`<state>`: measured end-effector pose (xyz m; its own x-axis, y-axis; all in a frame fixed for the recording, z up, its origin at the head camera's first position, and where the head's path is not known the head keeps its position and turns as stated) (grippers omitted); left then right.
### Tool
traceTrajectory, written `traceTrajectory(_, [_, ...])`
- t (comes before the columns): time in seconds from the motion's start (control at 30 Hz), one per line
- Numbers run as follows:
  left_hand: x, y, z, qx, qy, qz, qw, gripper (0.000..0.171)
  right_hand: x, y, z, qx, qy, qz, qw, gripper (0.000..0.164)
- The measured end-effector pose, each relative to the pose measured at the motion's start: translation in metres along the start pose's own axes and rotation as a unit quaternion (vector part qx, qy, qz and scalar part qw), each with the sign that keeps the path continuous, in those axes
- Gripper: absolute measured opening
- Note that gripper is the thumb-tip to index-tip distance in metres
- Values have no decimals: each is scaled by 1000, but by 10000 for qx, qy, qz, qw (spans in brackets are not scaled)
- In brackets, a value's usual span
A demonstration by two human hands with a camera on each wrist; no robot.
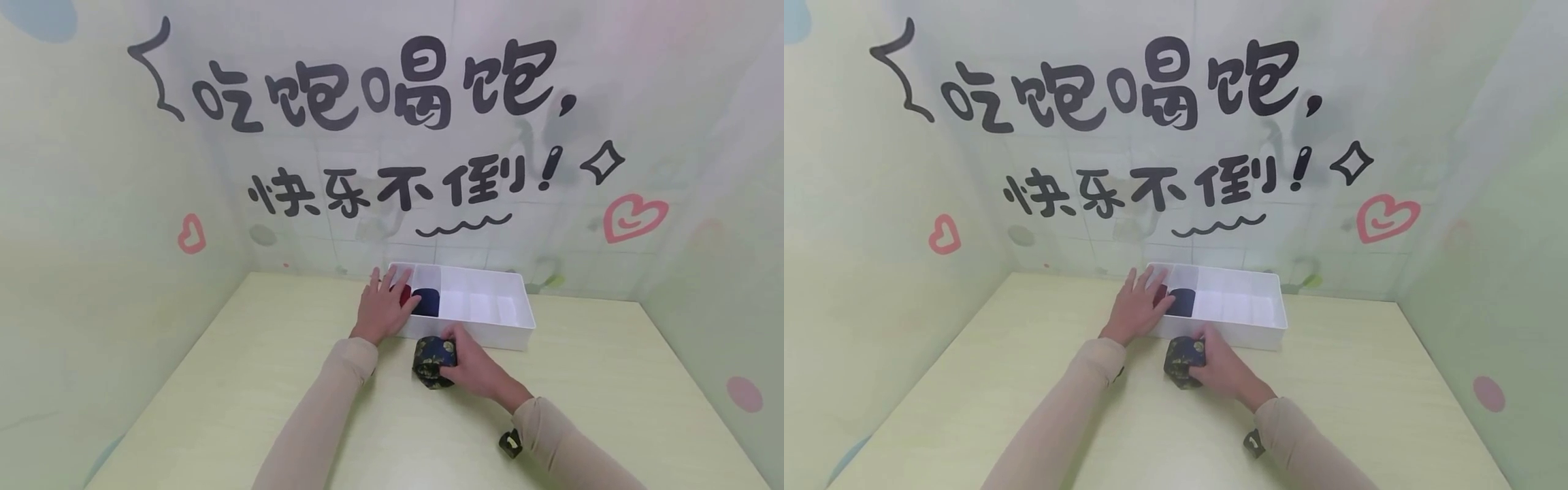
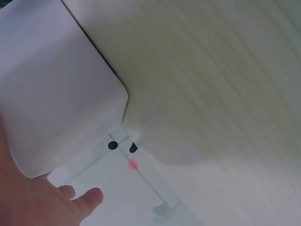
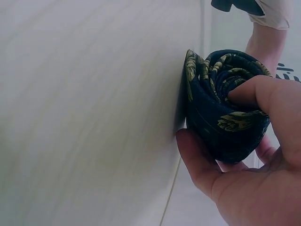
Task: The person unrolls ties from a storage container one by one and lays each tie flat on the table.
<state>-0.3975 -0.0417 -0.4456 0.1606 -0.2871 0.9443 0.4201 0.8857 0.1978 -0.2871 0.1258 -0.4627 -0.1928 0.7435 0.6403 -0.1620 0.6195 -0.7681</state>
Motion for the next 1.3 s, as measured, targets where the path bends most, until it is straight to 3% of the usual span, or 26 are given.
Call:
traceTrajectory(0.27, [9, 3, -5, 135, 154, 21, 9998, 69, 2, 0, -2, -161, 101, -308, 9993, 48])
traceTrajectory(0.5, [42, 14, -10, 76, 828, -590, 9948, 65, 10, -2, -2, -282, 162, -702, 9970, 44])
traceTrajectory(0.63, [60, 16, -15, 366, 1161, -1238, 9848, 55, 9, 0, -1, -405, 92, -816, 9958, 45])
traceTrajectory(0.77, [69, 14, -27, 915, 1105, -2398, 9602, 45, 9, 2, 0, -519, 150, -936, 9941, 45])
traceTrajectory(0.83, [67, 13, -34, 1180, 908, -2869, 9463, 39, 9, 3, 0, -621, 188, -1037, 9925, 45])
traceTrajectory(0.93, [60, 12, -44, 1412, 543, -3173, 9362, 30, 10, 4, 1, -733, 221, -1181, 9900, 43])
traceTrajectory(1.1, [38, 15, -56, 1452, 89, -3355, 9307, 27, 11, 3, 1, -748, 238, -1221, 9894, 42])
traceTrajectory(1.3, [19, 19, -67, 1495, -82, -3417, 9278, 25, 8, 5, 2, -811, 235, -1148, 9898, 42])
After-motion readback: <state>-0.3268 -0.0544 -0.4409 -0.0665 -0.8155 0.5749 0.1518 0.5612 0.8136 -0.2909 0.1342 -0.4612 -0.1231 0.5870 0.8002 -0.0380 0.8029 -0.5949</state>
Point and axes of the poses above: each hand's wrist, its own z-axis towards the middle knuckle, its own x-axis out of the back of the hand, y = z × x, the point moved 7 cm from there along z, towards the middle knuckle, and after that the axes turned 8 degrees about -x, right-handed, at the moved point
